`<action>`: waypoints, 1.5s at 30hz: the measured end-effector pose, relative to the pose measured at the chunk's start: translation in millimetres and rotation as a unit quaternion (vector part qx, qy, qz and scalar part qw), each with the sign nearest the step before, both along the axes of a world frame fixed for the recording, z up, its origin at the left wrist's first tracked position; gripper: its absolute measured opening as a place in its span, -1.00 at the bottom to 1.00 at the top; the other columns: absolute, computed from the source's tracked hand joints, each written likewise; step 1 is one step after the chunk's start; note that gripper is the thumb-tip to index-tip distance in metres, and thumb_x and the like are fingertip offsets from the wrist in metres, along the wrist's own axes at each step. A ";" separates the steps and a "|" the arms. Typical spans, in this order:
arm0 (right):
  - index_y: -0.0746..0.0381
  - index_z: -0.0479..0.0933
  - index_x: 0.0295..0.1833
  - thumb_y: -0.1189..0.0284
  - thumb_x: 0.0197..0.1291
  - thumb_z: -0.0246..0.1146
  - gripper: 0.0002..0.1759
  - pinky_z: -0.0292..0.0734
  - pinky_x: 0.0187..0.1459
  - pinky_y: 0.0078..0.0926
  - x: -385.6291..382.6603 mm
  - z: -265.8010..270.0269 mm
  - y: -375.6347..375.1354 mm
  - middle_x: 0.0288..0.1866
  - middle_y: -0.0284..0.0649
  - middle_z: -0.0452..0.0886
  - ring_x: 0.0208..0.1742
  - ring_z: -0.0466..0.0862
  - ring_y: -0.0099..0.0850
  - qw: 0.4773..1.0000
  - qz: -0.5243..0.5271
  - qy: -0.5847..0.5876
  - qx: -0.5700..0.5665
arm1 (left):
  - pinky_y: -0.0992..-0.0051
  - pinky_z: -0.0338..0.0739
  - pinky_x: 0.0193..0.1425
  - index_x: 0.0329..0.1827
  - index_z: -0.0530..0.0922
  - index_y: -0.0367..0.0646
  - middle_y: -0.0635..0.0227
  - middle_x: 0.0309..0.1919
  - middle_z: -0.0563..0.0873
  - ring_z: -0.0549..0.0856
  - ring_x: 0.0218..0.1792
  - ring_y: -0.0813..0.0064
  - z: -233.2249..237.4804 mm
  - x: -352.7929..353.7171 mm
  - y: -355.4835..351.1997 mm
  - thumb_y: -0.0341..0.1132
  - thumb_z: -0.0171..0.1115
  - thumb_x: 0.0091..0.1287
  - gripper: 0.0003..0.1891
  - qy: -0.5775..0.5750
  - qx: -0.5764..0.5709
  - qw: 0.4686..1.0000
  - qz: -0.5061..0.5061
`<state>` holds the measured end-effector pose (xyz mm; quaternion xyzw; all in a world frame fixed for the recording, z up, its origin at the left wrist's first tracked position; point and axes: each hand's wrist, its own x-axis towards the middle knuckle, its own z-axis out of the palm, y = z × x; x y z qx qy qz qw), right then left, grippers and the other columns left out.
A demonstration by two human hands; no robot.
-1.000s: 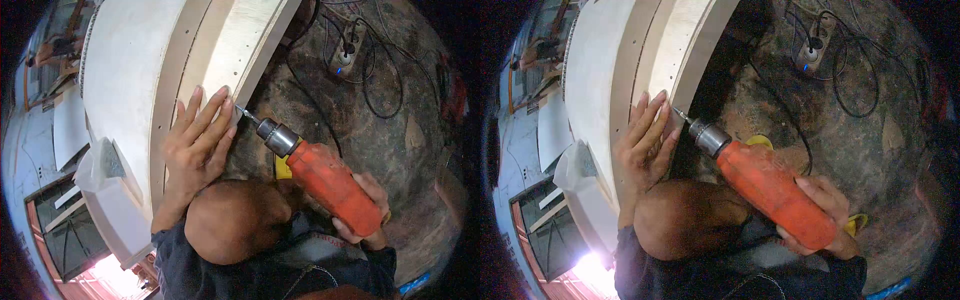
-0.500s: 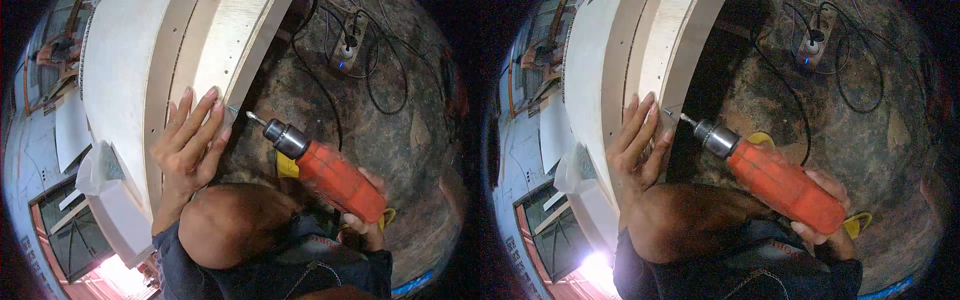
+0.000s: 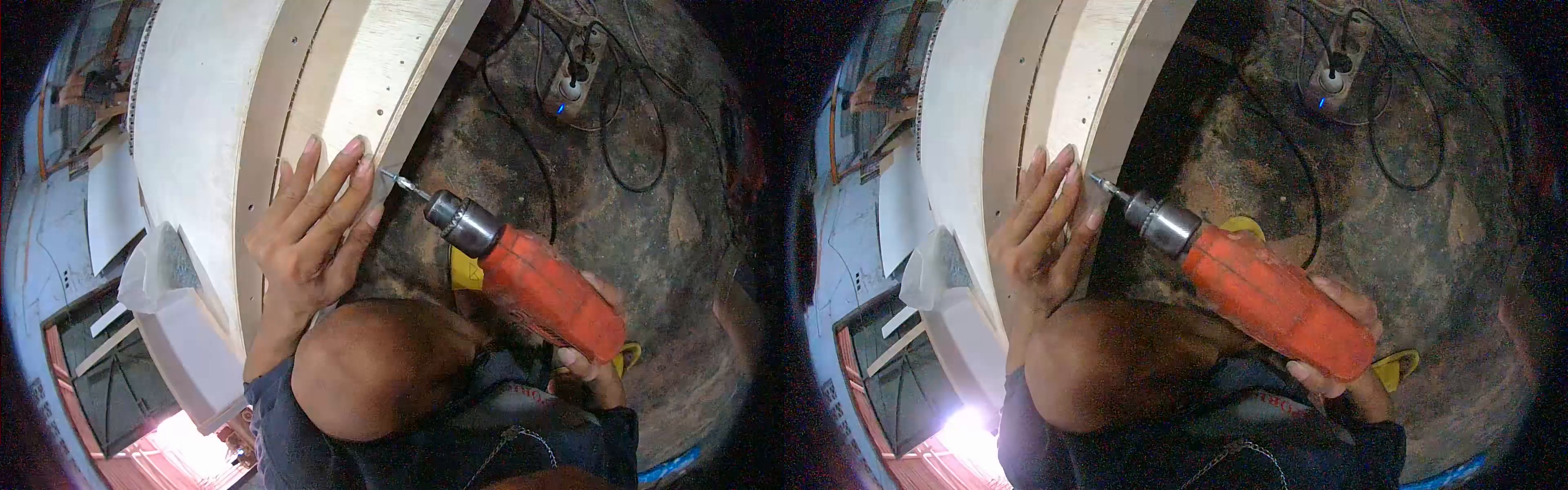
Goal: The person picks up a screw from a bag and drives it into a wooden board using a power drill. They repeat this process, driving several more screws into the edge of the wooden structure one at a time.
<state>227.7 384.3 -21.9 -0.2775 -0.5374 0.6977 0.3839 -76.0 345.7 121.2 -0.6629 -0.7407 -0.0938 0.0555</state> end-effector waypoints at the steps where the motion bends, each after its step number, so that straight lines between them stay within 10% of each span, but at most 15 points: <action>1: 0.43 0.27 0.17 0.16 -0.32 0.40 -0.09 0.37 0.13 -0.26 0.5 -0.1 -0.7 0.07 -0.02 0.46 0.06 0.51 -0.19 1.000 -0.002 -0.003 -0.014 | 0.17 0.38 0.16 -0.06 0.63 -0.08 0.33 0.00 0.62 0.53 0.11 0.10 -0.5 0.1 -0.3 -0.40 0.33 0.00 -0.63 -0.004 0.004 1.000 -0.001; 12: 0.43 0.31 0.13 0.21 -0.37 0.39 -0.13 0.29 0.17 -0.24 -0.8 21.3 29.1 0.05 -0.01 0.46 0.09 0.47 -0.19 0.997 0.068 -0.033 0.004 | 0.17 0.40 0.15 -0.07 0.63 -0.06 0.37 -0.01 0.63 0.55 0.09 0.13 -4.4 -2.2 0.4 -0.40 0.34 -0.01 -0.64 0.012 0.020 0.999 -0.021; 27: 0.42 0.25 0.18 0.12 -0.43 0.34 -0.03 0.30 0.19 -0.22 -28.6 15.4 50.5 0.10 0.00 0.43 0.13 0.44 -0.21 0.958 0.066 0.024 -0.277 | 0.19 0.38 0.17 -0.08 0.64 -0.07 0.35 -0.03 0.64 0.54 0.10 0.13 -3.5 -2.9 -0.4 -0.39 0.33 0.00 -0.65 0.012 0.020 0.999 -0.023; 45: 0.41 0.32 0.11 0.25 -0.20 0.30 -0.27 0.68 -0.26 -0.05 -47.8 -56.0 54.4 -0.09 0.04 0.54 -0.18 0.64 -0.09 0.861 0.067 0.167 -0.477 | 0.18 0.40 0.16 -0.07 0.63 -0.07 0.32 -0.03 0.64 0.55 0.09 0.12 -5.1 -5.0 -0.4 -0.39 0.37 -0.04 -0.61 0.014 0.011 1.000 -0.017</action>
